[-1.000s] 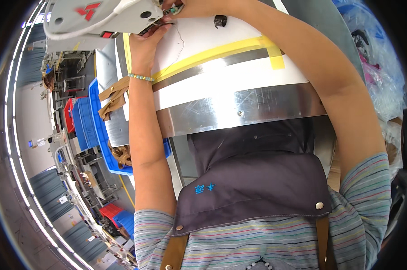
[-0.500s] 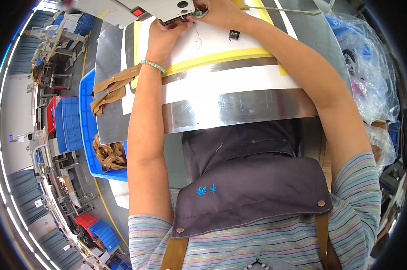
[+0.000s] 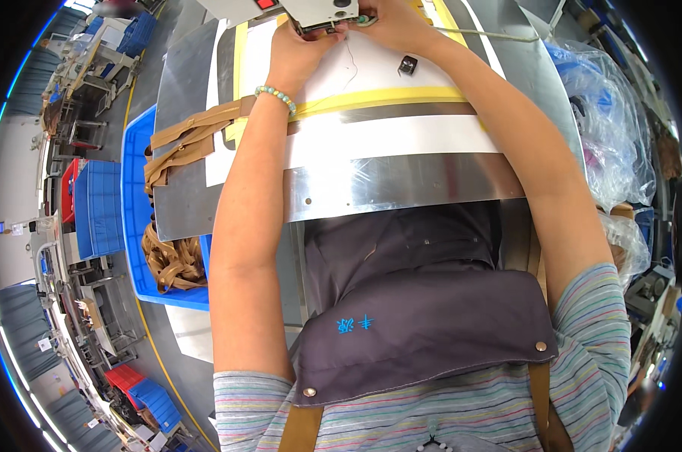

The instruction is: Sewing a leather strap using an industrial sewing machine and trimming thread with snips.

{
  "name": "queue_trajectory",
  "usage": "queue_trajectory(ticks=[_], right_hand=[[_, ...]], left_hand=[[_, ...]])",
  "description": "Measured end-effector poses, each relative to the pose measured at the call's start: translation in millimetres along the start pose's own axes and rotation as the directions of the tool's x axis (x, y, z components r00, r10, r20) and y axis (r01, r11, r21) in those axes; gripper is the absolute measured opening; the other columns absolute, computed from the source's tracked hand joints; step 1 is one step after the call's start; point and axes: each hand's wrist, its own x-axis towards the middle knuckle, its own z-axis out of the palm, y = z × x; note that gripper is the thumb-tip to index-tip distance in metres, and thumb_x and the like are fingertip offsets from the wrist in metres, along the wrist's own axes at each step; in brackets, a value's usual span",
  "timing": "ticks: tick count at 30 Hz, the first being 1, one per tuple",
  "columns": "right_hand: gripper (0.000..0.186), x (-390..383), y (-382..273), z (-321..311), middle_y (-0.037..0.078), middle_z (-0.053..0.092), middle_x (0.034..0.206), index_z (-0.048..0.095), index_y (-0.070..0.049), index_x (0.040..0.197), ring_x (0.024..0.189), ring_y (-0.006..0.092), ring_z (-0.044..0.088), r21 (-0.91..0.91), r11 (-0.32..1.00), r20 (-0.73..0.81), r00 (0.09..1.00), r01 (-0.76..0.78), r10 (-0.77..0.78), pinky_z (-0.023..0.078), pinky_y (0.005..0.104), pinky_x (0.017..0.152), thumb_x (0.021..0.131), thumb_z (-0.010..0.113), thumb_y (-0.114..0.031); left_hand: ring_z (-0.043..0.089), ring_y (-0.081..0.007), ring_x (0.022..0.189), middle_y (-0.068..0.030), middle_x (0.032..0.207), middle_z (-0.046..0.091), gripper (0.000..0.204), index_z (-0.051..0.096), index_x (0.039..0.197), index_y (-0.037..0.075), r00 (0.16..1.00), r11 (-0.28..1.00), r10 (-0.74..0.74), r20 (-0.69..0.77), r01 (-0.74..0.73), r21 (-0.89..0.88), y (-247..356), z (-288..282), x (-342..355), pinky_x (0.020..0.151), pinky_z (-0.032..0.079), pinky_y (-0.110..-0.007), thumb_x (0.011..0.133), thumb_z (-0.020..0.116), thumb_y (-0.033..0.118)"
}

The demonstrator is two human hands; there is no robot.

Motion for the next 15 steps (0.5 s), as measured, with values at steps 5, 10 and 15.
queue_trajectory(ticks=[5, 10, 15], right_hand=[[0.034, 0.9, 4.2, -8.2, 0.019, 0.074, 0.095, 0.076, -0.002, 0.094, 0.09, 0.0358, 0.07, -0.321, 0.944, 0.009, 0.997, 0.072, -0.073, 0.054, 0.0422, 0.08, 0.085, 0.077, -0.035], [0.031, -1.2, 2.0, -7.4, 0.018, 0.074, 0.095, 0.076, -0.004, 0.093, 0.089, 0.0351, 0.071, -0.265, 0.957, 0.014, 0.993, 0.118, -0.119, 0.054, 0.0428, 0.078, 0.085, 0.077, -0.034], [0.026, -8.1, -9.4, -1.9, 0.017, 0.074, 0.092, 0.077, -0.007, 0.092, 0.087, 0.034, 0.071, -0.365, 0.929, -0.037, 0.997, 0.056, -0.075, 0.054, 0.0429, 0.077, 0.086, 0.077, -0.032]], left_hand=[[0.059, -0.0146, 0.065, -0.0021, 0.073, 0.065, 0.033, 0.066, 0.084, 0.003, 0.999, 0.993, 0.007, -0.035, -0.003, 0.122, 0.0, -0.6, 0.5, 0.066, 0.05, -0.029, 0.07, 0.088, 0.021], [0.062, -0.0219, 0.066, -0.009, 0.074, 0.066, 0.031, 0.063, 0.086, 0.0, 0.998, 0.972, 0.058, -0.02, -0.052, 0.229, 7.2, -7.8, -5.4, 0.069, 0.052, -0.034, 0.071, 0.082, 0.019], [0.06, -0.014, 0.071, -0.0051, 0.079, 0.068, 0.029, 0.066, 0.092, 0.0, 0.997, 0.957, 0.051, 0.059, -0.065, 0.283, 4.9, -10.5, -2.6, 0.071, 0.05, -0.031, 0.077, 0.081, 0.02]])
